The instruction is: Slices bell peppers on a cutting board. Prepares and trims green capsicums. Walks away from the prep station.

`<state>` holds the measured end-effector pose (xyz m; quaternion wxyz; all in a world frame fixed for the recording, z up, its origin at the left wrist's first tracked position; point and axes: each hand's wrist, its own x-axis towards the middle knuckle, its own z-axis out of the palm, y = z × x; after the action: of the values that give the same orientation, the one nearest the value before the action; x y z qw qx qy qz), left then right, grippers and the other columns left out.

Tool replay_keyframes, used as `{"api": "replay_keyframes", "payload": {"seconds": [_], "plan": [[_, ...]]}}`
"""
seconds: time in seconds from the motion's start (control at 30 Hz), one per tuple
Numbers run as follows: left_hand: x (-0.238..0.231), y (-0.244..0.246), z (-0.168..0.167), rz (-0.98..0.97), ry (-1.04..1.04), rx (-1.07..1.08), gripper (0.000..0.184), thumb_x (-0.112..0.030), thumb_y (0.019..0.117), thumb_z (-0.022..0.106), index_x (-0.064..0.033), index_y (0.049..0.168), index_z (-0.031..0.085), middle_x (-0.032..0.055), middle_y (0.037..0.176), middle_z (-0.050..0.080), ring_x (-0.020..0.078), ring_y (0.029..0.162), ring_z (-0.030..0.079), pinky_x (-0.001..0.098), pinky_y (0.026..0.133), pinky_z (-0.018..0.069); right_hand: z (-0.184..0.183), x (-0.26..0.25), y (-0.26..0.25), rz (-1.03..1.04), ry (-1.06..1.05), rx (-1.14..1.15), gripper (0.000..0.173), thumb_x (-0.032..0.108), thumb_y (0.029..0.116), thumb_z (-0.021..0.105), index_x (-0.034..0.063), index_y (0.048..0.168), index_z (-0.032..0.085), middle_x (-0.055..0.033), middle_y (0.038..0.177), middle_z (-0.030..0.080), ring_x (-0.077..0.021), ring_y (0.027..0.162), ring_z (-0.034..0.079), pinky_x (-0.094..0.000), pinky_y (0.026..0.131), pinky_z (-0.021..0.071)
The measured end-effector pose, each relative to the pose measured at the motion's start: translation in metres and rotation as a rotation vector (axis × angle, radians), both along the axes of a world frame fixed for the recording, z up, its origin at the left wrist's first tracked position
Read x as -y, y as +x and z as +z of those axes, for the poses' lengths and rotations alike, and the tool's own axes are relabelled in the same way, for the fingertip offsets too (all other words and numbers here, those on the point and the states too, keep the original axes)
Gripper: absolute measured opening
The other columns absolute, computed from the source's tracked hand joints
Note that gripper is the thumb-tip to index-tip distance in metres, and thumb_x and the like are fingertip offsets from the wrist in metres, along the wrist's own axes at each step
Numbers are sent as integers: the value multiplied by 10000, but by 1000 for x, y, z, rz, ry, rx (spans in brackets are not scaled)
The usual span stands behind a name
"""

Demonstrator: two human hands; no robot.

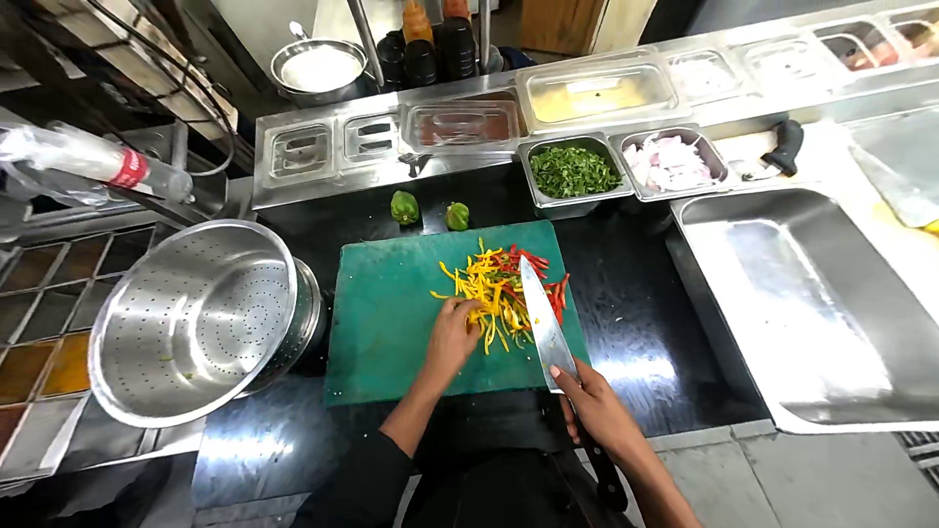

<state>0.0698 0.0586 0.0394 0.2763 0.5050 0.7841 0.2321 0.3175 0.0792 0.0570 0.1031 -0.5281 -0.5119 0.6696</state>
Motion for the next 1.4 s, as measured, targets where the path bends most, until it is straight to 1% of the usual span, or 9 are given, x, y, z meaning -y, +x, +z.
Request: {"api": "replay_keyframes", "payload": {"seconds": [0.17,0.27,0.33,0.5,0.83,1.03,1.1,1.2,1.4], "plan": [[-2,-11,10,101,357,406,341,-78,1020,609,-24,1357,610,125,1188,713,205,947,709,388,852,587,6,5,2,25,2,-22,231,285,1083,503,91,1200,553,12,567,517,-114,413,536,-273,414,515],[12,-28,24,79,373,484,450,-164,1060,542,-63,1495,492,112,1448,589,223,1210,652,422,1018,542,6,9,4,186,41,54,310,360,1075,507,120,1264,562,4,629,551,-121,449,554,-291,444,525],[22,-39,21,221,415,469,445,-164,1068,511,-75,1503,476,111,1491,540,223,1122,676,419,922,578,7,13,2,382,139,199,403,427,1072,493,114,1315,571,-55,751,618,-182,550,617,-377,540,560],[54,-67,-13,763,553,333,330,-181,1053,560,-29,1345,572,97,999,607,90,618,528,244,551,470,28,29,-41,831,281,536,438,436,1089,425,119,1348,583,-226,1084,704,-438,1055,679,-639,878,510],[87,-76,-48,635,578,194,250,-124,1027,571,33,1213,629,53,875,635,43,606,552,185,541,474,48,-29,-52,656,455,785,399,393,1100,416,120,1319,608,-224,1090,707,-440,1043,687,-620,844,530],[76,-34,-22,314,683,-49,625,-352,973,583,54,1439,496,250,1390,561,319,1228,575,459,980,509,55,-28,-33,421,806,647,307,241,1004,636,90,1272,627,-187,1033,702,-397,941,704,-555,767,563],[66,-1,-6,132,778,-142,666,-516,976,619,-134,1496,451,168,1528,454,297,1414,437,490,1123,408,46,-18,-33,316,1021,565,353,124,882,752,62,1213,646,-182,954,701,-395,880,709,-533,702,579],[37,33,12,-138,786,-385,558,-632,913,640,-363,1395,557,12,1557,443,264,1499,323,564,1190,269,46,-11,-37,271,1207,527,402,90,750,850,70,1106,665,-141,862,699,-363,801,714,-492,628,582],[-5,9,24,-451,603,-534,451,-537,900,677,-425,1337,656,-7,1571,475,357,1517,310,751,1133,196,58,-16,-16,311,1375,516,409,68,672,878,106,1025,675,-76,786,674,-290,720,699,-424,581,577]]}}
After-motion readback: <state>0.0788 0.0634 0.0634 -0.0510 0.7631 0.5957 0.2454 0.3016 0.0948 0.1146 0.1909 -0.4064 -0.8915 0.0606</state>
